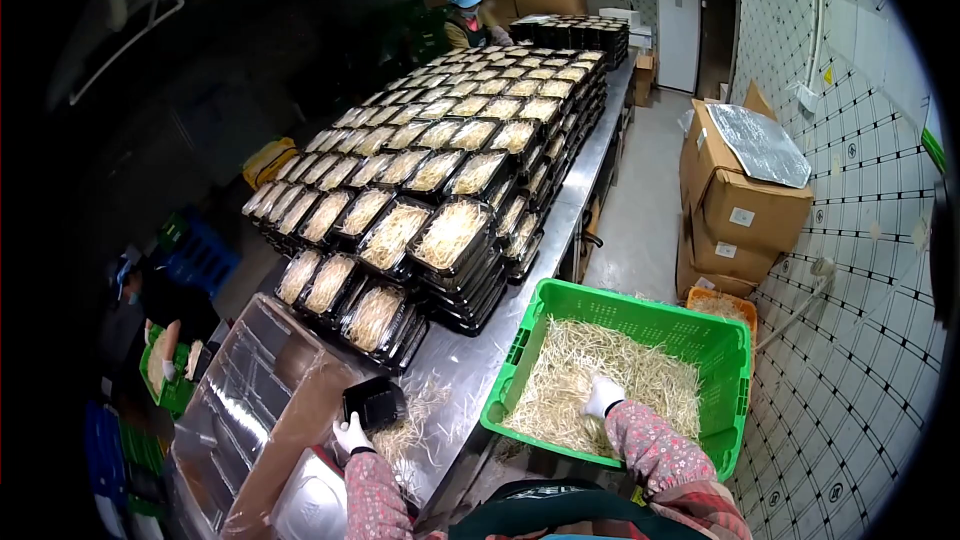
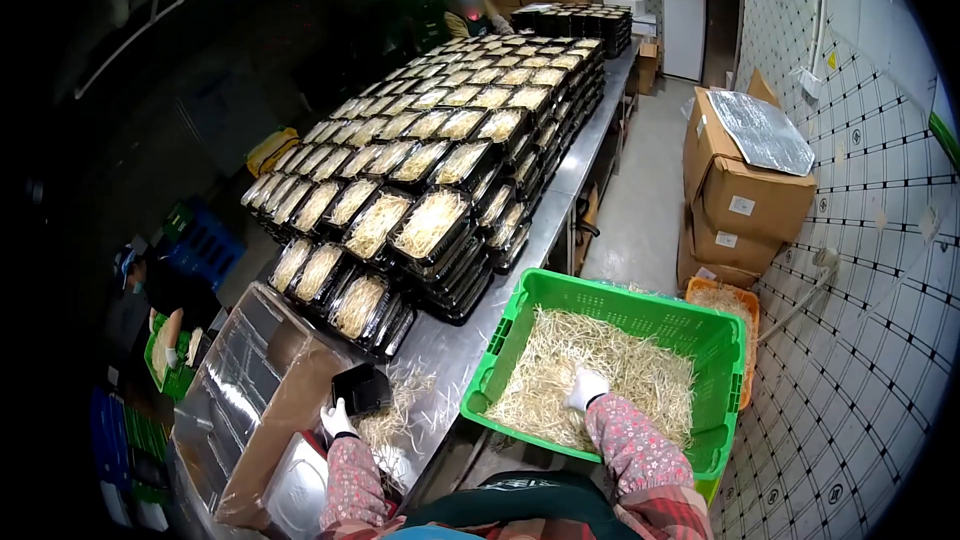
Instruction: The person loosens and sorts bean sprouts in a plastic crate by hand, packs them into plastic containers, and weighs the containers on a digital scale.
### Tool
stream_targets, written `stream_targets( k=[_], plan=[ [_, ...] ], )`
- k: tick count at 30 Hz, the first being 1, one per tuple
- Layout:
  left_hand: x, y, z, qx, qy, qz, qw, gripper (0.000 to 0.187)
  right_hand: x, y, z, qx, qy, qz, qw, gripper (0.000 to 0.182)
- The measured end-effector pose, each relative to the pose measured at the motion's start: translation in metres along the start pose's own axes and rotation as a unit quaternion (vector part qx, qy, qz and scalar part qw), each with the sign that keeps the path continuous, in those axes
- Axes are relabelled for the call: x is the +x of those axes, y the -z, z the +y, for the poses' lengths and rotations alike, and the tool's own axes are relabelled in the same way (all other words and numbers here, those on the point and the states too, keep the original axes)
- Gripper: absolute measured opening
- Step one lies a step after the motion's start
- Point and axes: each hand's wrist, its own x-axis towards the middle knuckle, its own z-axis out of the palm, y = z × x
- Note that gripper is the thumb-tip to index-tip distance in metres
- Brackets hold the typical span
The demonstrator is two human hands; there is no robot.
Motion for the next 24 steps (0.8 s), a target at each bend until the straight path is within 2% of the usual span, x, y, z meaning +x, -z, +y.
stream_targets(
  k=[2,3,5,6,7,9,10,11,12,13,14,15,16,17,18,19,21,23,24],
  plan=[
    [-0.001,-0.003,-0.002,-0.031,0.009,0.06,0.998,0.079,-0.01,0.008,-0.002,0.04,-0.012,0.031,0.999,0.095],
    [-0.003,-0.002,0.001,0.02,0.039,0.11,0.993,0.08,-0.019,0.015,-0.003,0.037,-0.007,0.032,0.999,0.095],
    [0.001,0.002,-0.009,0.138,0.083,0.142,0.977,0.082,-0.043,0.038,-0.007,0.147,0.052,0.079,0.985,0.092],
    [-0.009,0.002,-0.008,0.177,0.07,0.138,0.972,0.061,-0.039,0.033,0.0,0.172,0.052,0.071,0.981,0.091],
    [0.01,0.006,-0.034,0.178,0.06,0.021,0.982,0.036,-0.033,0.027,0.007,0.133,0.033,0.051,0.989,0.093],
    [-0.008,0.008,-0.012,0.338,0.014,0.017,0.941,0.026,-0.036,0.031,0.01,0.06,0.026,0.018,0.998,0.095],
    [0.003,0.003,-0.032,0.272,0.018,0.02,0.962,0.024,-0.038,0.036,0.011,0.053,0.033,0.019,0.998,0.095],
    [-0.01,0.02,-0.024,0.546,-0.271,-0.029,0.792,0.014,-0.04,0.04,0.015,0.111,0.044,0.033,0.992,0.097],
    [-0.023,0.015,-0.017,0.24,-0.158,0.025,0.957,0.009,-0.043,0.043,0.021,0.169,0.053,0.045,0.983,0.1],
    [-0.032,0.012,-0.009,-0.099,-0.031,0.077,0.992,0.006,-0.026,0.029,0.037,0.231,0.096,0.081,0.965,0.106],
    [-0.045,0.017,0.005,-0.153,-0.055,0.082,0.983,0.005,-0.011,0.024,0.044,0.24,0.114,0.08,0.961,0.108],
    [-0.049,0.021,0.009,-0.164,-0.037,0.117,0.979,0.002,-0.02,0.038,0.033,0.248,0.131,0.077,0.957,0.11],
    [-0.052,0.029,0.013,-0.161,-0.049,0.121,0.978,0.005,-0.028,0.054,0.022,0.074,0.07,0.053,0.993,0.112],
    [-0.064,0.034,0.031,-0.161,-0.062,0.128,0.977,0.01,-0.034,0.068,0.008,0.032,0.076,0.028,0.996,0.113],
    [-0.079,0.036,0.043,-0.148,-0.11,0.133,0.974,0.026,-0.038,0.08,-0.006,0.037,0.09,0.033,0.995,0.111],
    [-0.072,0.036,0.036,-0.25,-0.142,0.082,0.954,0.038,-0.041,0.086,-0.023,0.033,0.118,0.052,0.991,0.111],
    [-0.105,0.041,0.08,-0.189,-0.133,0.095,0.968,0.04,-0.044,0.096,-0.063,0.011,0.187,0.082,0.979,0.108],
    [-0.153,0.043,0.133,-0.136,-0.251,0.083,0.955,0.042,-0.047,0.105,-0.111,-0.023,0.266,0.108,0.957,0.104],
    [-0.174,0.045,0.158,-0.083,-0.31,0.065,0.945,0.047,-0.051,0.105,-0.14,-0.025,0.319,0.142,0.937,0.093]
  ],
)
